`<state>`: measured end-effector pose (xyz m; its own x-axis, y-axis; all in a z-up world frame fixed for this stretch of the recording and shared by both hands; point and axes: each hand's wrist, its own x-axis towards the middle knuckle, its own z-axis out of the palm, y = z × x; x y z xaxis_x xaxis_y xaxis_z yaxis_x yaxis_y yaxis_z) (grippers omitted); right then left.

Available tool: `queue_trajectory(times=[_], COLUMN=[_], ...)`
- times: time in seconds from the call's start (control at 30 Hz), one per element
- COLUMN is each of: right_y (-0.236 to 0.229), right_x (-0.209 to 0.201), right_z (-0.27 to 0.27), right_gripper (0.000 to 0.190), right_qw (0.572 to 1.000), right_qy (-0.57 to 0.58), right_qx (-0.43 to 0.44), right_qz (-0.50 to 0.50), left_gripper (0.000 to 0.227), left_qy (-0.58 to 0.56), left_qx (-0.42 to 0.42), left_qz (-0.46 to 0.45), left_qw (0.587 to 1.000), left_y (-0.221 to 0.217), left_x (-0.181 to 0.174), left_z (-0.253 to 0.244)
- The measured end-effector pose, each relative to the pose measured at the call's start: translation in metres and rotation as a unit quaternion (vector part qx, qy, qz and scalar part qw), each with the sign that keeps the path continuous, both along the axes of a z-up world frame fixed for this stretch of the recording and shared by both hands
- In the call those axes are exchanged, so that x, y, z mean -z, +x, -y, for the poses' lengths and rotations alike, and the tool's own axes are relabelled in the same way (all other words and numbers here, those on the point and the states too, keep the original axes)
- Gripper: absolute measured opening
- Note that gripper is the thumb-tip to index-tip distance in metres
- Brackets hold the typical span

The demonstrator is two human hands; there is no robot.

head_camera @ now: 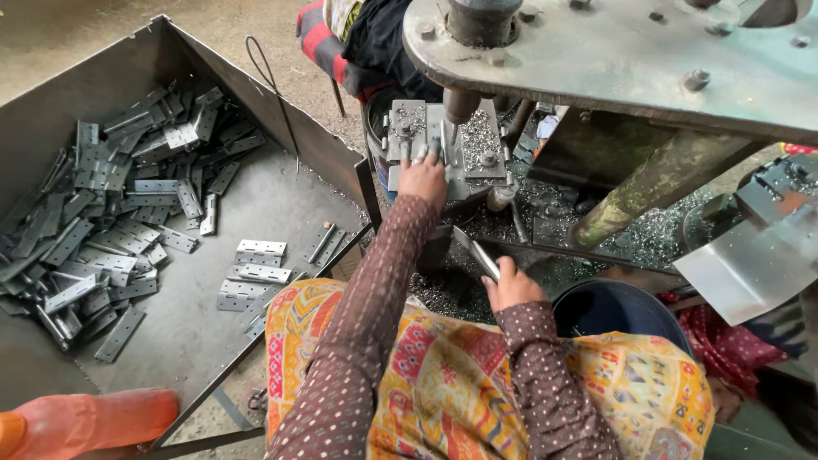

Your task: The person operates a drill press to process metal hinge pieces. They pick up each piece from a metal bin, place it under the drill, and use a lever to activate the machine. After drilling, the person removes the piece and places it back into the bin.

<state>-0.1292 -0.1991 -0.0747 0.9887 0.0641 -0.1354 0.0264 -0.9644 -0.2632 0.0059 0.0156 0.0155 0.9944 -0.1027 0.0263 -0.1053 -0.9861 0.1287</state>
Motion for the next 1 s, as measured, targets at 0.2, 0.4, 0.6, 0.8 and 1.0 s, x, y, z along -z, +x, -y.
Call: queue_trajectory(times=[0.2, 0.4, 0.6, 0.8, 1.0], right_y=[-0.004, -0.002, -0.008, 0.001, -0.001], right_x=[-0.019, -0.019, -0.010, -0.015, -0.021], right_z=[-0.014, -0.009, -0.014, -0.014, -0.017], right_gripper=[0.037, 0.041, 0.042, 0.043, 0.042], right_qw=[0.997, 0.996, 0.992, 0.996, 0.995], right_qy=[0.012, 0.038, 0.065, 0.052, 0.052], right_qx=[0.024, 0.005, 0.024, 0.028, 0.021], right_qz=[0.076, 0.079, 0.105, 0.071, 0.083], left_gripper=[0.035, 0.028, 0.025, 0.048, 0.037], left_qy=[0.043, -0.236, 0.032, 0.007, 0.089], left_qx=[-0.007, -0.016, -0.025, -0.064, -0.013], left_qz=[0.165, 0.155, 0.281, 0.066, 0.051], left_qw=[0.985, 0.959, 0.959, 0.996, 0.995], left_y=[-0.069, -0.056, -0.010, -0.011, -0.029], left_x=[0.037, 0.027, 0.008, 0.017, 0.014], left_z=[0.006, -0.003, -0.002, -0.002, 0.007])
